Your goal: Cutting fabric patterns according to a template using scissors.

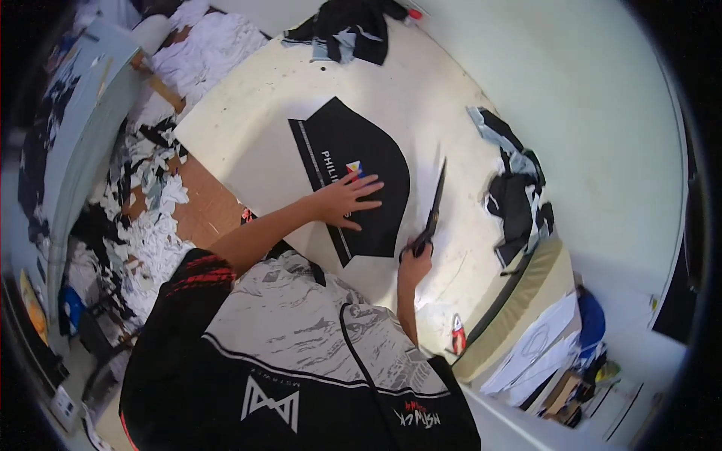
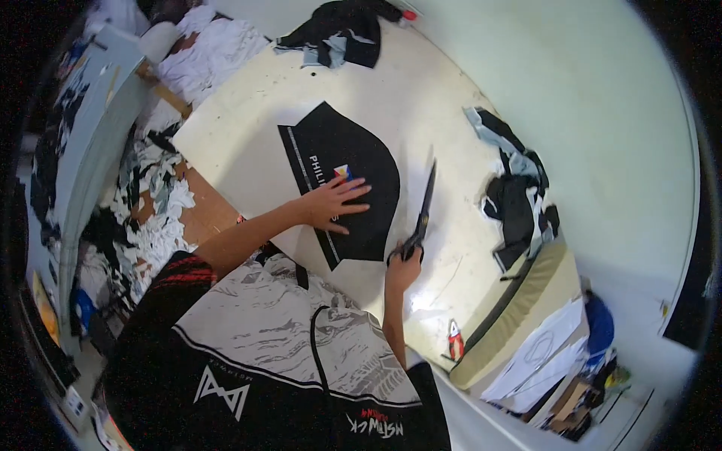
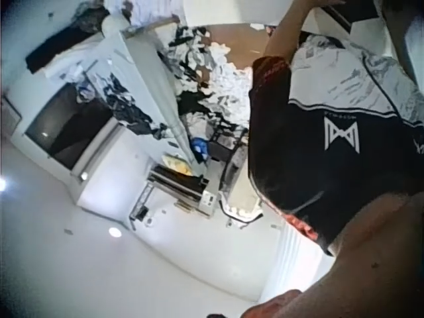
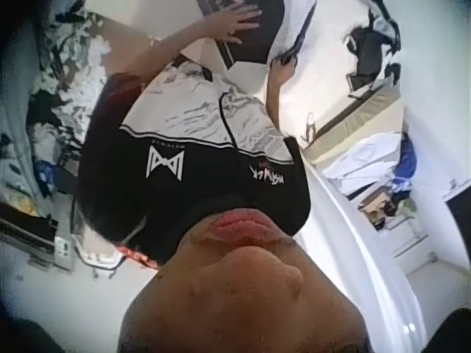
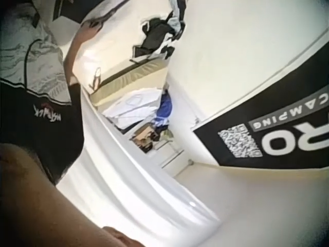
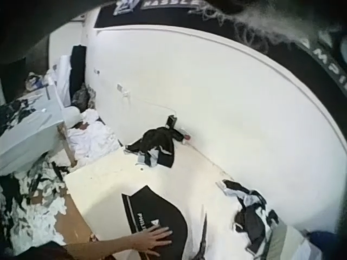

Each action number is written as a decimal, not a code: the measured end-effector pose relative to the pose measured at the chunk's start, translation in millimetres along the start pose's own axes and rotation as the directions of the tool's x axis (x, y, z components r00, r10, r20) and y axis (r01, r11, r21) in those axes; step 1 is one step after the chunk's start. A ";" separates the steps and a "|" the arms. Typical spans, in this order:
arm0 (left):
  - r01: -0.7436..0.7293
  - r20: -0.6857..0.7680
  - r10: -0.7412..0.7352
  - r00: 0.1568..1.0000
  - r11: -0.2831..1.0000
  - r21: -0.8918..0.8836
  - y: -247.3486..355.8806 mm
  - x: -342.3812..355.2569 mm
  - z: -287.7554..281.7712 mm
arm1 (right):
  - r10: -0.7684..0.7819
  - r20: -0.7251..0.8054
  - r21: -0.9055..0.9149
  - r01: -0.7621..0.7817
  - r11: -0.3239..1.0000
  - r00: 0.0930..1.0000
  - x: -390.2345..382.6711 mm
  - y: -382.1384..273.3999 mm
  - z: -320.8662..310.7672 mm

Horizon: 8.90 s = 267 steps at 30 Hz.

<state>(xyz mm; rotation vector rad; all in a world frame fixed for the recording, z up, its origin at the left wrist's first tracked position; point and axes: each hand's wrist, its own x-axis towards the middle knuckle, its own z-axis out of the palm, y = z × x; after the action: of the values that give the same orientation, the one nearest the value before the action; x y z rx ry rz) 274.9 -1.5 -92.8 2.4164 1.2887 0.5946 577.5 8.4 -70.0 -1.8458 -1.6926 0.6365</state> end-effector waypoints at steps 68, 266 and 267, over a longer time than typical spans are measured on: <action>-0.218 0.266 0.267 0.926 0.955 -0.200 59.3 -48.2 33.1 | 0.387 0.758 0.132 -0.705 0.697 0.524 -218.6 62.9 -73.0; 0.517 -0.336 -0.433 0.837 0.827 0.221 -35.1 19.1 43.4 | 0.454 0.410 0.587 -0.610 0.532 0.791 -109.4 50.6 -37.8; 0.500 -0.270 -0.422 0.865 0.762 0.412 -19.7 20.6 46.2 | 0.475 0.375 0.607 -0.598 0.523 0.796 -106.9 50.2 -34.9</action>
<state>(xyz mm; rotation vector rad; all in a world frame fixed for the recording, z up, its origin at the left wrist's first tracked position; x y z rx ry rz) 294.9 21.8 -137.6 2.2680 2.2379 0.3618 627.7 -103.5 -80.5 -1.7090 -0.6863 1.4974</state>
